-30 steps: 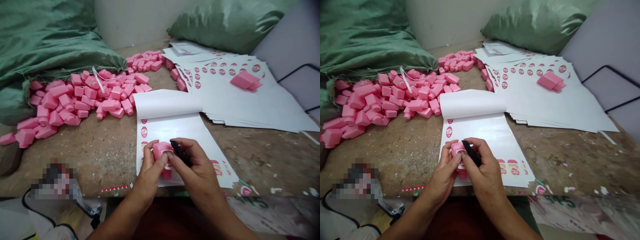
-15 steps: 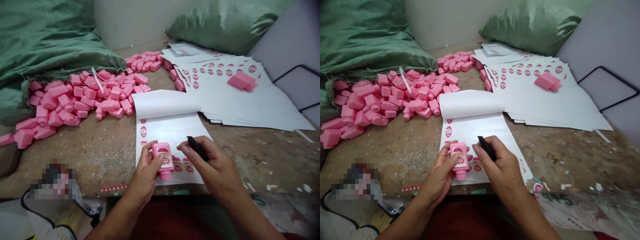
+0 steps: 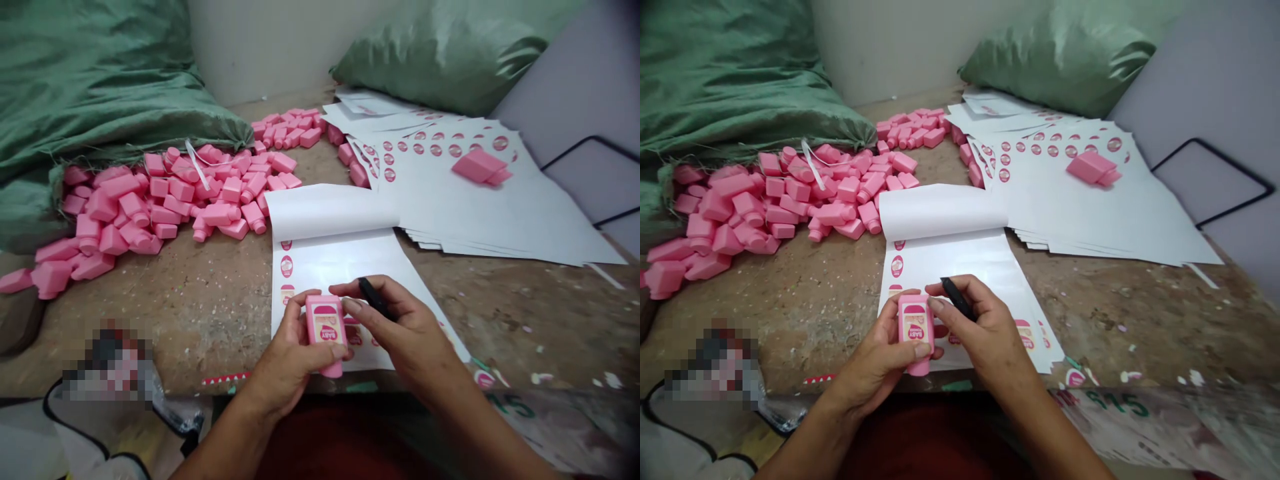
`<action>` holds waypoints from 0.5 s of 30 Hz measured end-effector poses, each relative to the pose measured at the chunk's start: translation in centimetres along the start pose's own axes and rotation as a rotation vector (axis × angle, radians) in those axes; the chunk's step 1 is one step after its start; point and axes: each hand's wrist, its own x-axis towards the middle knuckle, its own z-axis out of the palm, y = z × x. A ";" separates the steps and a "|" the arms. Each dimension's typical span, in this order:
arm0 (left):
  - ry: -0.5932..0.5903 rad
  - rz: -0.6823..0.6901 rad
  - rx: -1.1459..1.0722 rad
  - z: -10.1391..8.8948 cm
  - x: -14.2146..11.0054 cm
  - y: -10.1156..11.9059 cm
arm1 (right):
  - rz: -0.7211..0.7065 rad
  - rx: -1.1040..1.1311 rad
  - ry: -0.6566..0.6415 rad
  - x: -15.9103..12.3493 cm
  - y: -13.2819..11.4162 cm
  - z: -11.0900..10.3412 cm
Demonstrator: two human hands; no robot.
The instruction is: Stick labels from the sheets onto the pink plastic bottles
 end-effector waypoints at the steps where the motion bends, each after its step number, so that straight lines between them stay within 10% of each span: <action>1: -0.001 -0.001 -0.003 0.0 0.0 0.1 | -0.022 -0.029 -0.012 0.0 -0.2 0.1; 15: 0.006 -0.064 -0.264 -0.9 0.8 0.1 | 0.002 -0.174 -0.048 -1.2 -0.4 -1.3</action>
